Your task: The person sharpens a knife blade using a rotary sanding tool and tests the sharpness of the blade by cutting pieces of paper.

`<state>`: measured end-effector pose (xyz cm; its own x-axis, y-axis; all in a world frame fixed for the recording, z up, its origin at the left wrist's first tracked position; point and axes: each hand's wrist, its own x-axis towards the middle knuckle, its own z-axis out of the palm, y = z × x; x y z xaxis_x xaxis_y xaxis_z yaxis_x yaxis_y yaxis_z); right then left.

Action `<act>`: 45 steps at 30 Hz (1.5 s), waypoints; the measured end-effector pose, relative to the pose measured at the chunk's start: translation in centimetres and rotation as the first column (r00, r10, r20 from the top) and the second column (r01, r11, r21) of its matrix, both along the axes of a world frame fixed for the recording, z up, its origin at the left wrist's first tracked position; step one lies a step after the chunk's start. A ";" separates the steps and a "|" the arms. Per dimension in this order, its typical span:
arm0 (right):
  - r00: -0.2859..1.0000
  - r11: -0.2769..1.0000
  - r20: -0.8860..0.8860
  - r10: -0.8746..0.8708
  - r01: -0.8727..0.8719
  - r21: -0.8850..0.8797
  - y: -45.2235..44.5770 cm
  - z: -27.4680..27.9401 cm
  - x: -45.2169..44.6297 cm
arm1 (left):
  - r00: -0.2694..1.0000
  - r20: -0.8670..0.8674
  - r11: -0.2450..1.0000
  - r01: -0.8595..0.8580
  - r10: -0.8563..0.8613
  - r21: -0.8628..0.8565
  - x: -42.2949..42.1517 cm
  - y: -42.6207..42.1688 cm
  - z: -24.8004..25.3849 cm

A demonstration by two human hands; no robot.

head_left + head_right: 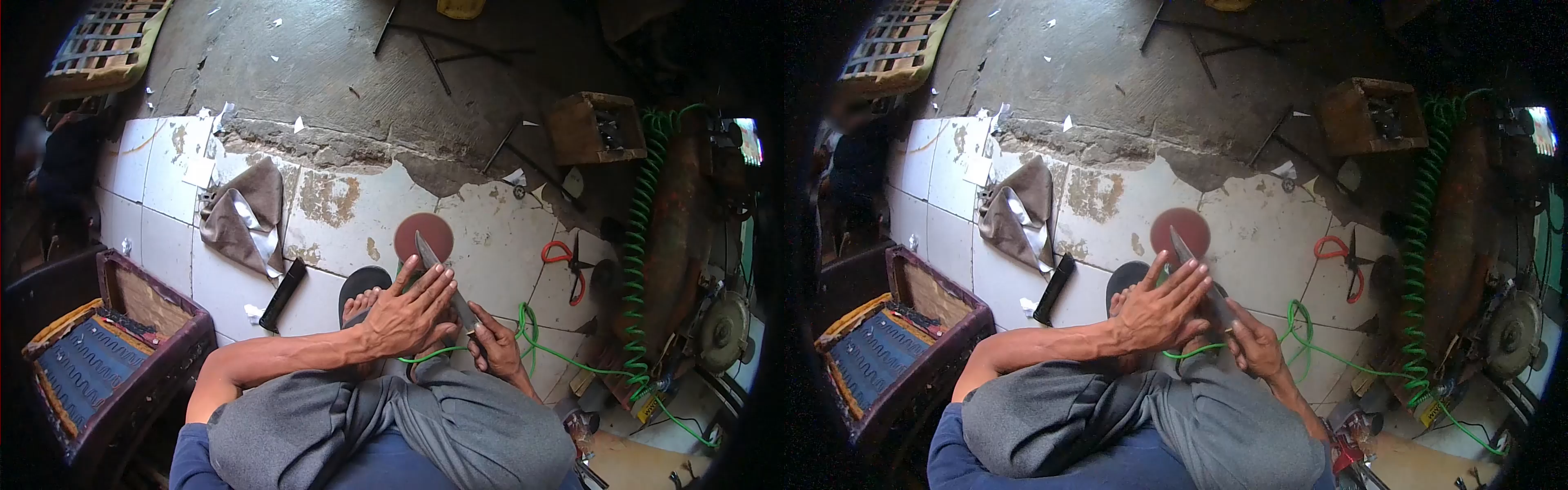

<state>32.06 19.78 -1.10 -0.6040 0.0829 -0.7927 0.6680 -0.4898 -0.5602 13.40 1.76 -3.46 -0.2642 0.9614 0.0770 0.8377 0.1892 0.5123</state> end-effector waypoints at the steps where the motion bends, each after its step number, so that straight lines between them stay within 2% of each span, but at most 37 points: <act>1: 1.000 1.000 0.027 0.014 -0.014 0.000 -0.2 0.0 0.0 | 1.000 -0.003 1.000 0.005 -0.005 -0.006 0.0 -0.3 -0.1; 10: 0.998 0.997 0.017 0.067 -0.068 0.048 -1.1 -0.8 0.5 | 1.000 0.027 0.999 0.006 -0.005 -0.043 0.2 -1.5 -0.5; 14: 0.996 0.995 0.028 0.080 -0.081 0.056 -1.2 -1.0 0.5 | 1.000 -0.019 0.999 0.011 -0.012 -0.051 0.2 -1.6 -0.6; 19: 0.997 0.994 -0.010 0.080 -0.079 0.074 -1.6 -1.4 0.2 | 1.000 0.000 0.997 0.003 -0.003 -0.080 -0.1 -1.7 -0.5; 26: 0.999 0.998 0.025 0.020 -0.021 0.054 -2.6 -1.6 -0.9 | 1.000 0.005 0.997 -0.026 0.026 -0.076 -0.7 -1.8 -1.2; 35: 0.991 0.997 -0.121 -0.060 0.066 0.038 -4.9 -4.9 -2.1 | 0.998 -0.048 0.998 -0.050 0.048 -0.038 -3.0 -1.4 -2.1; 37: 0.975 0.986 -0.209 -0.079 0.108 0.131 -5.6 -5.6 -2.9 | 0.997 -0.073 0.999 -0.028 0.026 -0.026 -4.3 -0.9 -2.0; 39: 0.960 0.980 -0.271 -0.070 0.117 0.162 -5.7 -6.2 -3.8 | 0.998 -0.053 0.999 -0.039 0.039 0.010 -5.6 -0.1 -1.3; 41: 0.915 0.975 -0.377 -0.146 0.197 0.099 -5.1 -4.8 -5.6 | 0.994 -0.053 0.977 -0.080 0.092 0.196 -7.2 0.6 0.6; 42: 0.893 0.982 -0.409 -0.187 0.183 -0.051 -4.3 -3.3 -6.3 | 0.986 -0.024 0.952 -0.152 0.164 0.264 -8.0 0.7 2.1; 43: 0.885 0.982 -0.429 -0.183 0.183 -0.043 -3.7 -1.7 -7.2 | 0.986 -0.041 0.949 -0.145 0.163 0.278 -8.4 1.1 3.6; 44: 0.835 0.940 -0.451 -0.316 0.212 -0.266 -3.2 -0.1 -8.2 | 0.852 0.415 0.845 -0.453 0.318 0.283 -8.5 1.5 5.0; 45: 0.779 0.853 -0.446 -0.441 0.210 -0.477 -2.7 1.0 -9.1 | 0.517 0.780 0.700 -0.699 0.351 0.148 -9.0 1.9 5.7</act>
